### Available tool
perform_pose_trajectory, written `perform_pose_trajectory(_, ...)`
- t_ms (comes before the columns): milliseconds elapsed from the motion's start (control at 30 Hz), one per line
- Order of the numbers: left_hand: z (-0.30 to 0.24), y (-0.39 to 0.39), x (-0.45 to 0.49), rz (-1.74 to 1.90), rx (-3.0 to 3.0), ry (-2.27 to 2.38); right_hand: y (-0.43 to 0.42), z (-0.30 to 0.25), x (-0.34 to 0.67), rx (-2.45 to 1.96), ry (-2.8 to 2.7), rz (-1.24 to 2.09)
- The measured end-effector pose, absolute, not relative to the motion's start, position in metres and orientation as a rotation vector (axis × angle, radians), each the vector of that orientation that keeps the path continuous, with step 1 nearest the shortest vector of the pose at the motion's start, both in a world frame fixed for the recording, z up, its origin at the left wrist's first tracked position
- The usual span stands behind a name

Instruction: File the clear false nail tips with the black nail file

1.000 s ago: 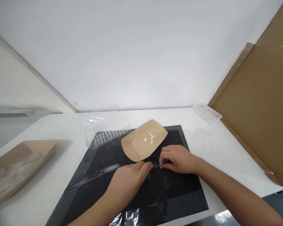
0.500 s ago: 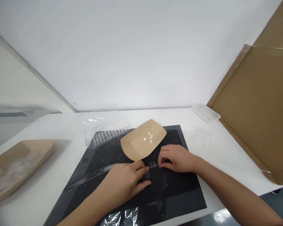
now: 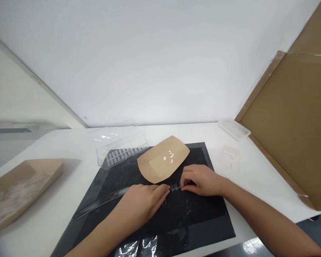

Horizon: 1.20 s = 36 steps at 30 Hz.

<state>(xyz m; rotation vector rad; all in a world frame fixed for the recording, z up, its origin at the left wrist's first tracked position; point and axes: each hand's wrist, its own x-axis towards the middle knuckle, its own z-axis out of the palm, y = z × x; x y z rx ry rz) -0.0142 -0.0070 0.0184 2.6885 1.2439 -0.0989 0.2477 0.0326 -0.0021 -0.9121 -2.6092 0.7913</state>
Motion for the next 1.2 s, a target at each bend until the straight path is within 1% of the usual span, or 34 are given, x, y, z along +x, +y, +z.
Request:
perform_pose_trajectory(300, 0.002, -0.002, -0.012, -0.036, 2.694, 1.425, 0.033, -0.003, 0.248, -0.911, -2.622, 0.777)
perform_pose_trajectory(400, -0.002, -0.002, -0.011, 0.0, 2.768, 1.4, 0.033, -0.003, 0.248, -0.911, -2.619, 0.775)
perform_pose_trajectory(667, -0.013, -0.002, -0.016, 0.2, 2.975, 1.258, 0.033, -0.003, 0.248, -0.915, -2.604, 0.796)
perform_pose_trajectory(967, -0.005, -0.007, -0.019, 0.484, 2.92, 1.299, 0.035, -0.005, 0.249, -0.901, -2.59, 0.816)
perform_pose_trajectory(1033, -0.001, -0.007, -0.019, 0.424, 2.883, 1.269, 0.035, -0.004, 0.249, -0.893, -2.588, 0.822)
perform_pose_trajectory(1200, 0.013, -0.004, -0.022, 0.104, 2.702, 1.196, 0.035, -0.004, 0.249, -0.893, -2.58, 0.831)
